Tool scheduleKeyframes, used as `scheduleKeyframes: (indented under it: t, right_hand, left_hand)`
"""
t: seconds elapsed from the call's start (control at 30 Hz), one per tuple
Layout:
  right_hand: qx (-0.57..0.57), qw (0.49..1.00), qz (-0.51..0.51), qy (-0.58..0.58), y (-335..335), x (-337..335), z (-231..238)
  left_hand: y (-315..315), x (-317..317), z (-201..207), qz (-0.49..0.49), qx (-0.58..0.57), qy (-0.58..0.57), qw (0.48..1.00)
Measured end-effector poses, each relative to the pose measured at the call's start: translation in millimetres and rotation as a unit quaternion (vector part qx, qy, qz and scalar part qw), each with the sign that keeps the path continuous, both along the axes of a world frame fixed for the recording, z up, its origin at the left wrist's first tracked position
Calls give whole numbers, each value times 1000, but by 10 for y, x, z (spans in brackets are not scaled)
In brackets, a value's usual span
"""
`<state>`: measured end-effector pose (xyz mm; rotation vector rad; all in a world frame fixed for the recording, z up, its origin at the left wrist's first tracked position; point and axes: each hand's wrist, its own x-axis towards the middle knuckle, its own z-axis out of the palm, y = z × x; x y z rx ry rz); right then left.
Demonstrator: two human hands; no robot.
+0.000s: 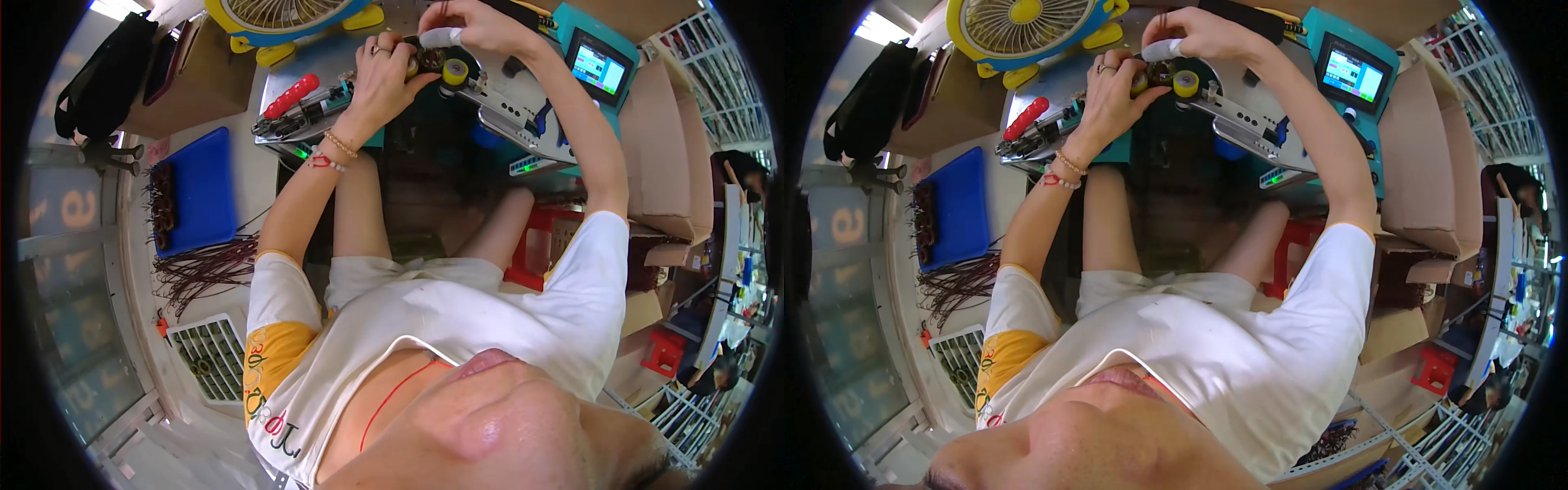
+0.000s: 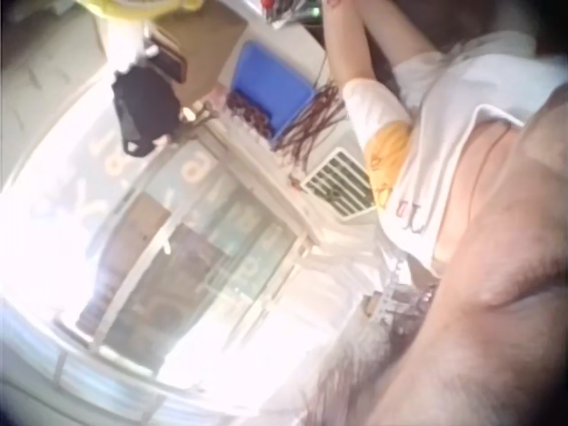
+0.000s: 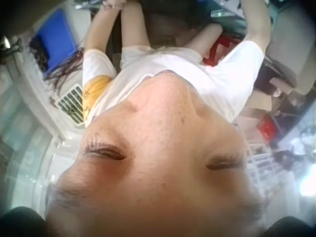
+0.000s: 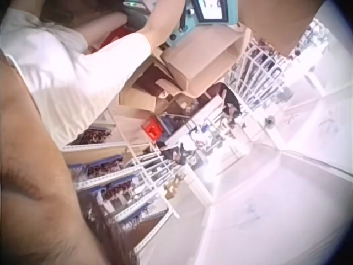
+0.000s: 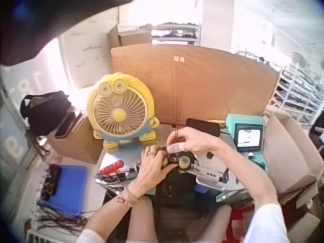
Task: The recorder is threading and organizing electrical wires into an industrial wire-processing machine.
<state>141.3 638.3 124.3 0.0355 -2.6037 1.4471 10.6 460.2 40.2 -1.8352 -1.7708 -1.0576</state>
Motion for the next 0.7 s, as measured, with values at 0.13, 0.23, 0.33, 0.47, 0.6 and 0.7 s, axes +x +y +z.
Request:
scheduleKeyframes:
  t: [0.13,0.23,0.33,0.47,0.6,0.7]
  right_hand:
    - [56,992,-85,75,75,80,-171]
    - [43,990,-103,92,-105,114,-93]
    - [55,985,-129,97,-149,150,-19]
    - [19,986,-136,96,-173,122,36]
    - [-171,978,-108,-39,-276,49,501]
    - [-341,938,49,39,161,83,322]
  left_hand:
    - [39,-21,-1,-44,17,-19,999]
    - [-15,-22,20,-45,10,-27,999]
    - [-21,3,41,-46,9,-25,999]
    - [1,18,38,-39,3,-18,999]
    - [-25,-36,38,-20,11,23,999]
    - [15,-26,39,-27,6,10,1000]
